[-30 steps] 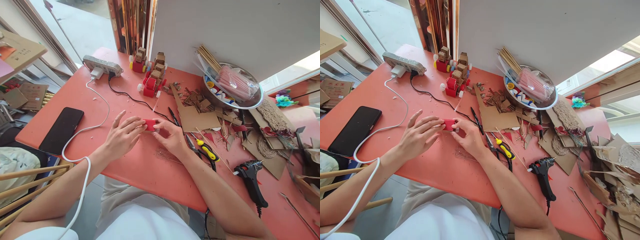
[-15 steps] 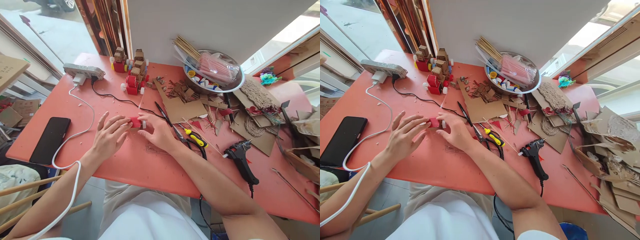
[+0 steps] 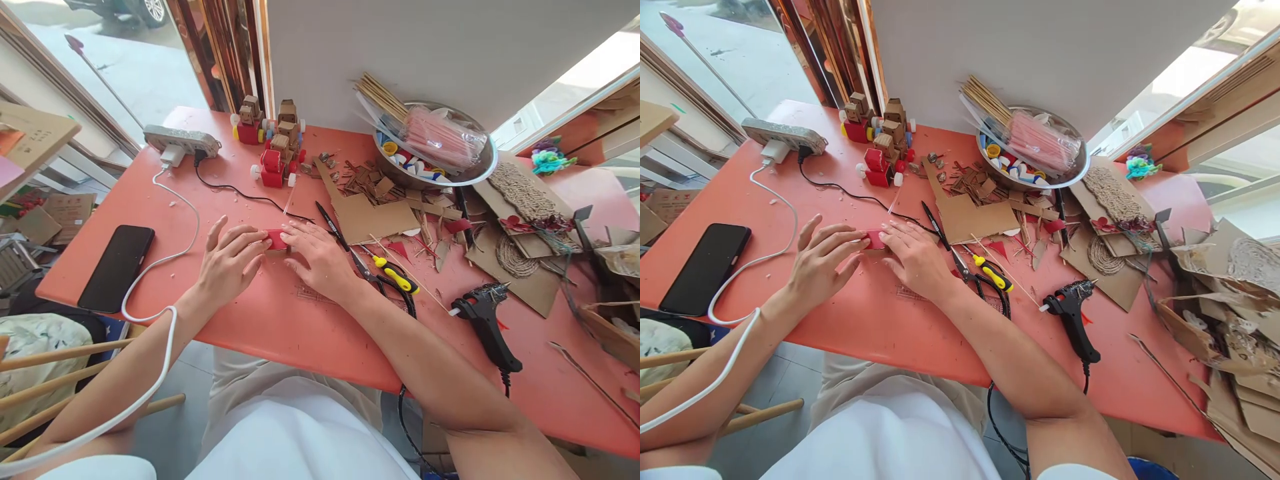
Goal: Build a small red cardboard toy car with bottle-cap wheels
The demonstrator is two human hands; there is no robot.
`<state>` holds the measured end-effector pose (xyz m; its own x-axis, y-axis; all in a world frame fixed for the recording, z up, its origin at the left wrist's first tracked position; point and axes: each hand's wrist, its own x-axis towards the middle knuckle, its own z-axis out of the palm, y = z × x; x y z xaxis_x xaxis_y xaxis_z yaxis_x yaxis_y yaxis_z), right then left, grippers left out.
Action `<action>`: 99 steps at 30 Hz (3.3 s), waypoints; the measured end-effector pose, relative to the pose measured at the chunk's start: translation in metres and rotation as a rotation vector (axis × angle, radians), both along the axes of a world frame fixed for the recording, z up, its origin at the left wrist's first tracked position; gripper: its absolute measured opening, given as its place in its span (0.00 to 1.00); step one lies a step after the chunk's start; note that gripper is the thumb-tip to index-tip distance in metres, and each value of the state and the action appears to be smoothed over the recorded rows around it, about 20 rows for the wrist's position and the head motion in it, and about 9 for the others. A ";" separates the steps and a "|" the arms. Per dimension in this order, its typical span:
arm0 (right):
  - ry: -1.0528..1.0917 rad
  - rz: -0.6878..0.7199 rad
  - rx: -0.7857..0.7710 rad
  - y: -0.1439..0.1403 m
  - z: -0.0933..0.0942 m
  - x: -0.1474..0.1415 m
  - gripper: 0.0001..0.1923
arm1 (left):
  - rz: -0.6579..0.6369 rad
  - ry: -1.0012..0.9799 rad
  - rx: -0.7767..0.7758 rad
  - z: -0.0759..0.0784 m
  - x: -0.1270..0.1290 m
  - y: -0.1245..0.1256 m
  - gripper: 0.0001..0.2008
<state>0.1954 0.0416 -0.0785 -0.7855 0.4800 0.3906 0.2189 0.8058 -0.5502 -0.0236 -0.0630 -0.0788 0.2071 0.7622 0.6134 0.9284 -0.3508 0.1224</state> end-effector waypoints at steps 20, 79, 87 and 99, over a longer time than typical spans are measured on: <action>0.277 -0.100 -0.569 -0.002 0.002 -0.009 0.04 | 0.013 -0.056 -0.041 -0.002 0.000 0.005 0.13; 0.250 -0.067 -0.569 0.006 0.006 -0.011 0.09 | -0.002 -0.016 0.005 -0.003 0.007 0.000 0.24; 0.275 -0.050 -0.850 0.013 0.006 -0.010 0.13 | -0.001 -0.028 -0.014 -0.004 0.006 0.000 0.23; 0.323 -0.171 -0.311 0.005 0.009 0.002 0.11 | -0.005 -0.009 0.019 -0.009 0.003 0.001 0.23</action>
<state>0.1974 0.0471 -0.0694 -0.5467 0.7247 0.4194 0.1120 0.5597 -0.8211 -0.0203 -0.0624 -0.0876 0.2053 0.7496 0.6293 0.9255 -0.3577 0.1242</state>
